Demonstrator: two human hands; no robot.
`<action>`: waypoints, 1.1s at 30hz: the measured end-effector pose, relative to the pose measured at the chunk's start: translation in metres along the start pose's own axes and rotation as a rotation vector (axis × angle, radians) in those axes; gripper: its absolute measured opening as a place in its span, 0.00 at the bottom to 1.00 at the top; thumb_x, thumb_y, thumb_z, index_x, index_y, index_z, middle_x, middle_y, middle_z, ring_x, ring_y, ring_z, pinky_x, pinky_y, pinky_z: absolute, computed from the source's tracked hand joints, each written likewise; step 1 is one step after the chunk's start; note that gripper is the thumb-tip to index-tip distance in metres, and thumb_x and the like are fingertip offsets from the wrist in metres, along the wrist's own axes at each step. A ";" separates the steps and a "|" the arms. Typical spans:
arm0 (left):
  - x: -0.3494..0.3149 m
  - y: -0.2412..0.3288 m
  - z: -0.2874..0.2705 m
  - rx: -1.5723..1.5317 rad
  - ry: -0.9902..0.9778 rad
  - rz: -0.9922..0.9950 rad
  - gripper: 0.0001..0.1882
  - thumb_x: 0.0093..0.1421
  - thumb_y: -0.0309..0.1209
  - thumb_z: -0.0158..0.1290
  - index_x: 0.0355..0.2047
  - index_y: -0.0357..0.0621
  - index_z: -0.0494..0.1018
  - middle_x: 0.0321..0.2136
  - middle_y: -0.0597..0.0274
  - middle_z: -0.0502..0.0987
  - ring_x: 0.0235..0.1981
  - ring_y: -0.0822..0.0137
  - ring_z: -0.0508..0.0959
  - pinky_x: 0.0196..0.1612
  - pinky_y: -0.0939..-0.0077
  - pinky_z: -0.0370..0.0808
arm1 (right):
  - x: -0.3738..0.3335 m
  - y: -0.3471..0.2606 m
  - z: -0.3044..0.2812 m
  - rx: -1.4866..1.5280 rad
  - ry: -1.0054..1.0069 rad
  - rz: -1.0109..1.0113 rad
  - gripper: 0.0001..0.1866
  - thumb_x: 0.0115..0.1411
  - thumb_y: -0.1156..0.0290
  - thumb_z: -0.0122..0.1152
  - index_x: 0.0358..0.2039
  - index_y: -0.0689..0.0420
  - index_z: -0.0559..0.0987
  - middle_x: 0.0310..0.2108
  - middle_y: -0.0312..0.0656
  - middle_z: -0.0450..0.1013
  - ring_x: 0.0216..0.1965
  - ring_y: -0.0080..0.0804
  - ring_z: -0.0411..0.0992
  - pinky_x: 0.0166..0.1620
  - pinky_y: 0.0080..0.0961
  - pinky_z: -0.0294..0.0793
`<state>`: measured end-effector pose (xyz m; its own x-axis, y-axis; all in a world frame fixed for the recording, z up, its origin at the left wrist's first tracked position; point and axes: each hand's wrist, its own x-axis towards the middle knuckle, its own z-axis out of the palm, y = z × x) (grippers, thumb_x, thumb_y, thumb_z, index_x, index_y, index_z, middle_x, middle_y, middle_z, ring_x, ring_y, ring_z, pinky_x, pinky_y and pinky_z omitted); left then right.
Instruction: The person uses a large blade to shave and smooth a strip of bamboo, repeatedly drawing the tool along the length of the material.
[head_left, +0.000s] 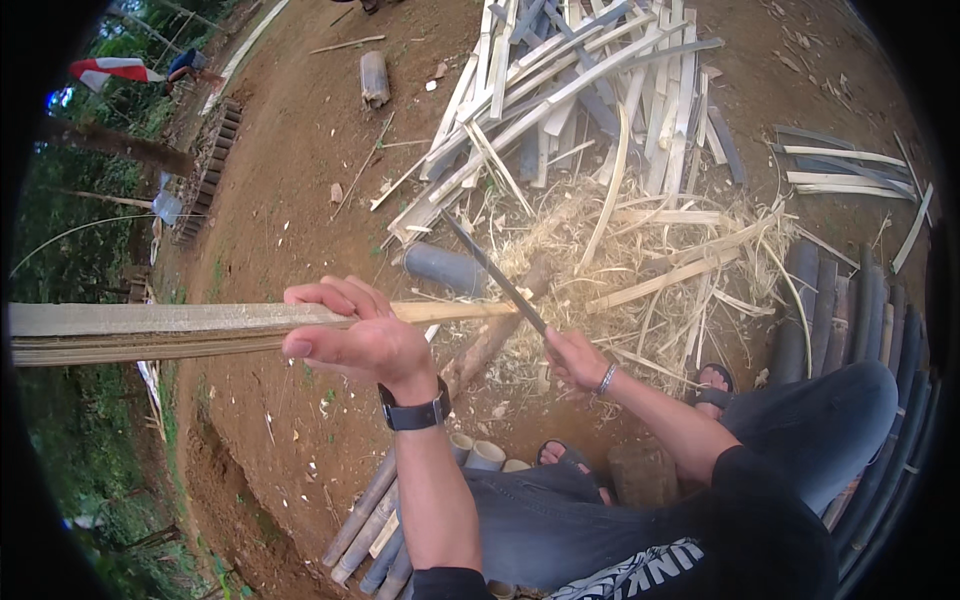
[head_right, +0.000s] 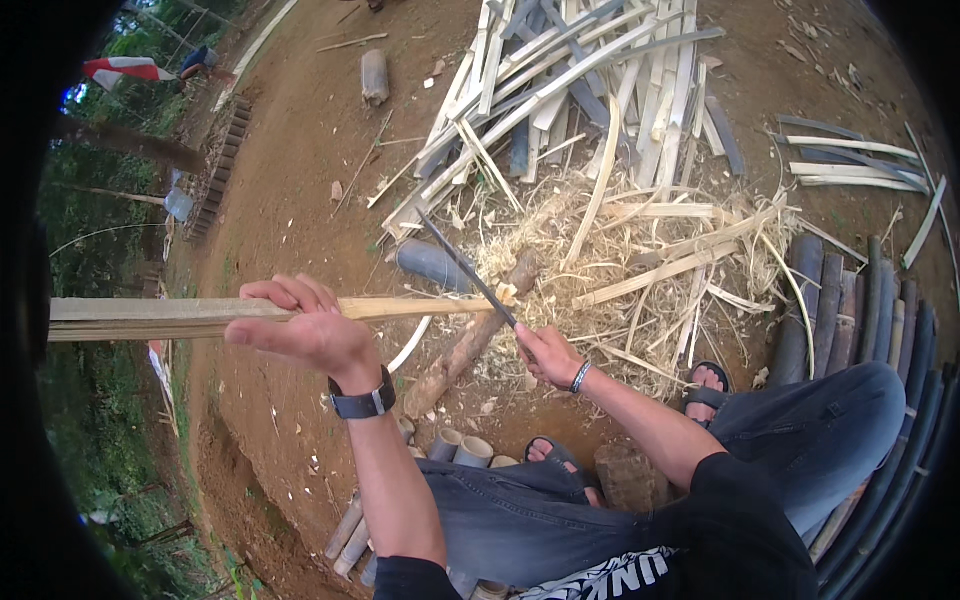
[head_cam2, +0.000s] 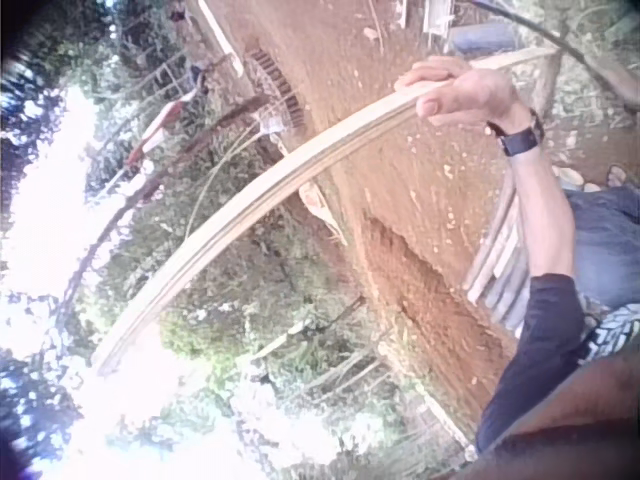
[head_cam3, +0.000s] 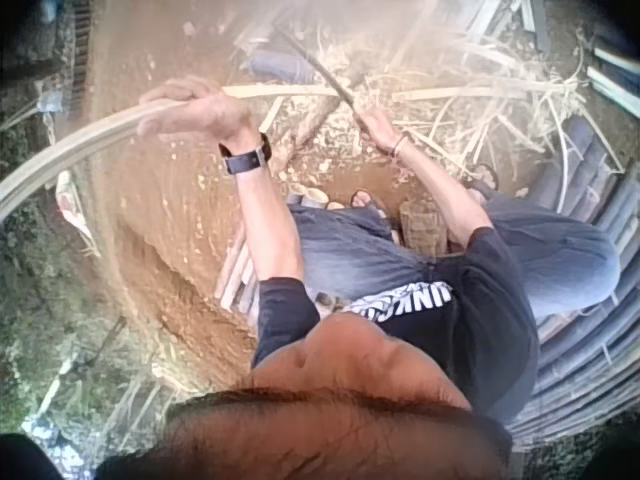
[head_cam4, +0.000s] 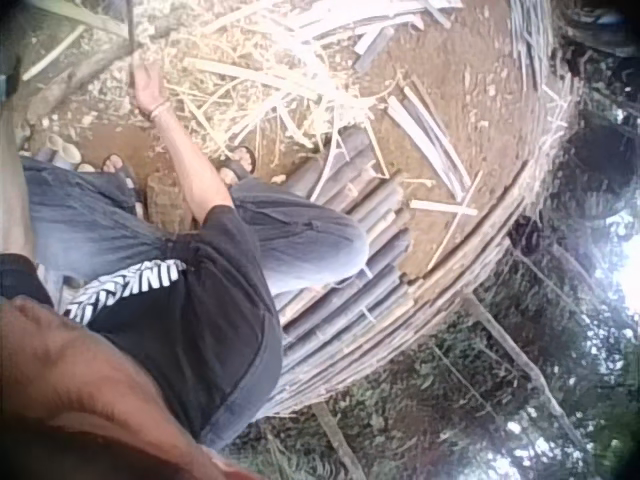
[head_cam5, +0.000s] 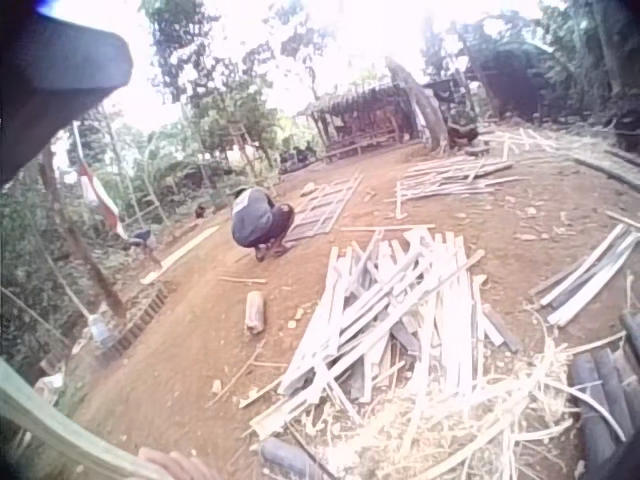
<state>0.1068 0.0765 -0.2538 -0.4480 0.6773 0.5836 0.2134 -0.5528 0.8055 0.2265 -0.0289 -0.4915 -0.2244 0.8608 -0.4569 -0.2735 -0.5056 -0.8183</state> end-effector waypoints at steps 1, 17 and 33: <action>0.002 -0.001 0.001 -0.012 -0.009 0.005 0.35 0.59 0.69 0.28 0.19 0.48 0.50 0.11 0.73 0.49 0.11 0.80 0.49 0.13 0.86 0.44 | -0.005 -0.037 0.000 0.029 -0.041 -0.104 0.35 0.62 0.36 0.37 0.16 0.57 0.66 0.08 0.32 0.59 0.08 0.19 0.57 0.13 0.18 0.55; 0.012 -0.008 -0.038 -0.040 0.043 -0.057 0.32 0.60 0.68 0.23 0.22 0.52 0.49 0.11 0.73 0.47 0.12 0.78 0.46 0.15 0.83 0.41 | 0.002 0.011 0.002 -0.012 -0.057 0.029 0.38 0.60 0.34 0.40 0.13 0.58 0.67 0.07 0.34 0.59 0.09 0.22 0.60 0.14 0.21 0.61; 0.014 -0.005 -0.065 -0.047 0.113 -0.029 0.33 0.59 0.69 0.25 0.20 0.52 0.49 0.09 0.73 0.46 0.10 0.78 0.46 0.13 0.85 0.44 | 0.004 0.070 0.006 -0.240 0.063 0.183 0.39 0.60 0.34 0.38 0.09 0.57 0.68 0.07 0.37 0.62 0.08 0.27 0.64 0.15 0.26 0.64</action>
<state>0.0433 0.0572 -0.2559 -0.5492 0.6355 0.5427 0.1590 -0.5581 0.8144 0.2006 -0.0606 -0.5482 -0.1889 0.7622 -0.6192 -0.0030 -0.6310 -0.7758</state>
